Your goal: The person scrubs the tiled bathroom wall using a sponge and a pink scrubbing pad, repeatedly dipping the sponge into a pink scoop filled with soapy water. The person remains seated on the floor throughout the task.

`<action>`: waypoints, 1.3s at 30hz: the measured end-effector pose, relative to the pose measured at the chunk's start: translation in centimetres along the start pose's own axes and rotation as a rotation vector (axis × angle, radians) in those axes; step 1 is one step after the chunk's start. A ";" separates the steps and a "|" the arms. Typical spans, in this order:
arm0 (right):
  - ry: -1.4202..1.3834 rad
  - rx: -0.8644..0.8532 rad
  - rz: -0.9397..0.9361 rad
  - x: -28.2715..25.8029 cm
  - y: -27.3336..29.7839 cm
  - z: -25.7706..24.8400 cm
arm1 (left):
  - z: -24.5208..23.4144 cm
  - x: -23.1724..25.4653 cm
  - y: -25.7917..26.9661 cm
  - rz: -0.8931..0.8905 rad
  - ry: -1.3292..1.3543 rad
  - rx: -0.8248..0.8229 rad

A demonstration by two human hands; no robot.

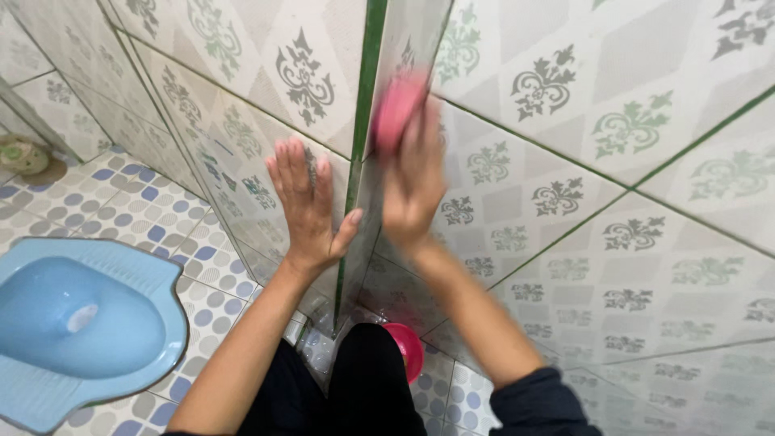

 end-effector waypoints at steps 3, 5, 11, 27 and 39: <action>-0.064 -0.128 0.151 -2.4 7.8 0.2 | 0.7 -0.5 2.4 0.023 0.018 -0.043; -0.001 -0.155 0.187 -2.2 10.2 0.4 | 1.0 -1.0 3.9 0.054 -0.004 -0.030; 0.124 0.000 0.220 3.2 -0.5 0.6 | 2.2 -2.6 5.8 0.125 -0.077 0.045; -0.065 -0.207 0.721 -3.7 18.4 3.1 | 2.7 -3.9 6.3 0.147 -0.073 0.096; 0.125 -0.040 0.297 -2.6 6.0 0.7 | 2.5 -4.2 7.6 0.125 -0.057 0.061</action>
Point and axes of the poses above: each hand's wrist, its own y-axis away from the middle knuckle, its own z-axis out of the palm, x = y × z, the point moved 4 cm from there along -y, towards the middle knuckle, and after that the axes turned 13 degrees about y, right-handed, at the moved point
